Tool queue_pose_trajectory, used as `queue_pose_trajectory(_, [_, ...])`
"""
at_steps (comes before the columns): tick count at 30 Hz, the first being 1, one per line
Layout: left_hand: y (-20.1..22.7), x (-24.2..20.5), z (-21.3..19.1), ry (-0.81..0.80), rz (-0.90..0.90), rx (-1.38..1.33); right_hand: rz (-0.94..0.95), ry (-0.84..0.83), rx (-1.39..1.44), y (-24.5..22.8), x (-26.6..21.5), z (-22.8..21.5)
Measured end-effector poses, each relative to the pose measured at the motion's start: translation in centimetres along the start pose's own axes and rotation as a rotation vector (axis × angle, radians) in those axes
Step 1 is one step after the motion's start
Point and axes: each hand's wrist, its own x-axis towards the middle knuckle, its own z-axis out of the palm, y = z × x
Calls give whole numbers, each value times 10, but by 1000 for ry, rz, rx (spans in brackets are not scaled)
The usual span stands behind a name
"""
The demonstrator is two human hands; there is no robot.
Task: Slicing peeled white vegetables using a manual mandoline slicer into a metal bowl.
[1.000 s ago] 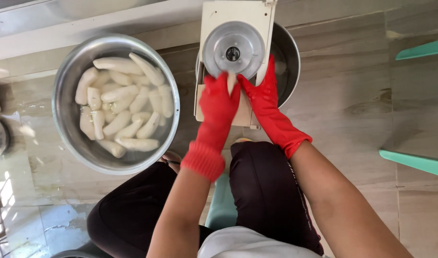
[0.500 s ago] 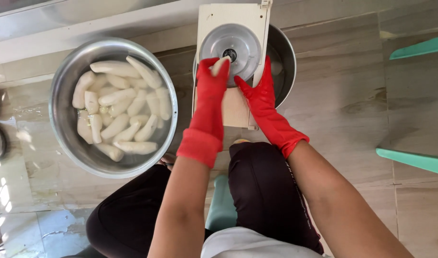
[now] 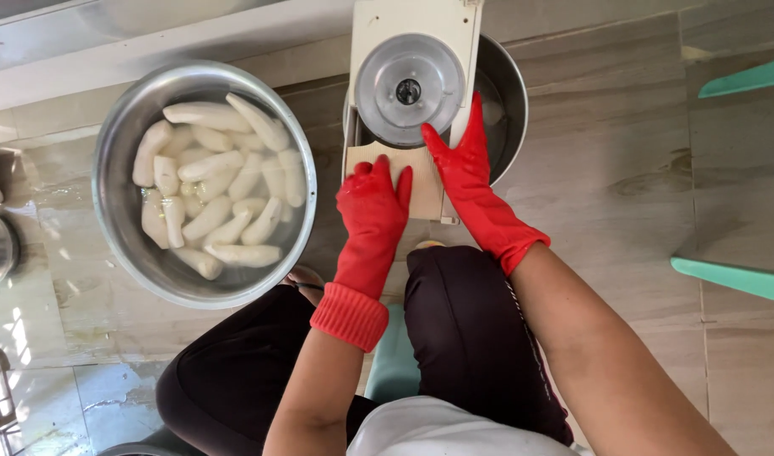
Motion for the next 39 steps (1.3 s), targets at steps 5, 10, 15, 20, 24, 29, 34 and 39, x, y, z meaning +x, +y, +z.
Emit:
queue_pose_trajectory(5, [-7,20,38,390,243,-349,-26,-11,-18,-2,-1,0])
queue_pose_trajectory(10, [3,21,40,445,191,-533,-6,-1,14,-2,-2,1])
queue_pose_trajectory(15, [3,13,44,384,106,-616,26,-15,13,0,0,1])
queue_pose_trajectory(20, [3,30,54,495,195,-747,-74,35,-17,6,0,5])
queue_pose_trajectory(24, [4,22,50,422,114,-645,-25,35,5,6,-1,6])
queue_pose_trajectory(29, [23,76,51,507,200,-682,-125,44,55,8,0,6])
queue_pose_trajectory(34, [31,104,42,373,9,-755,-105,18,81,-24,-3,0])
queue_pose_trajectory(39, [7,38,40,467,294,-622,-144,1,110,-7,-2,2])
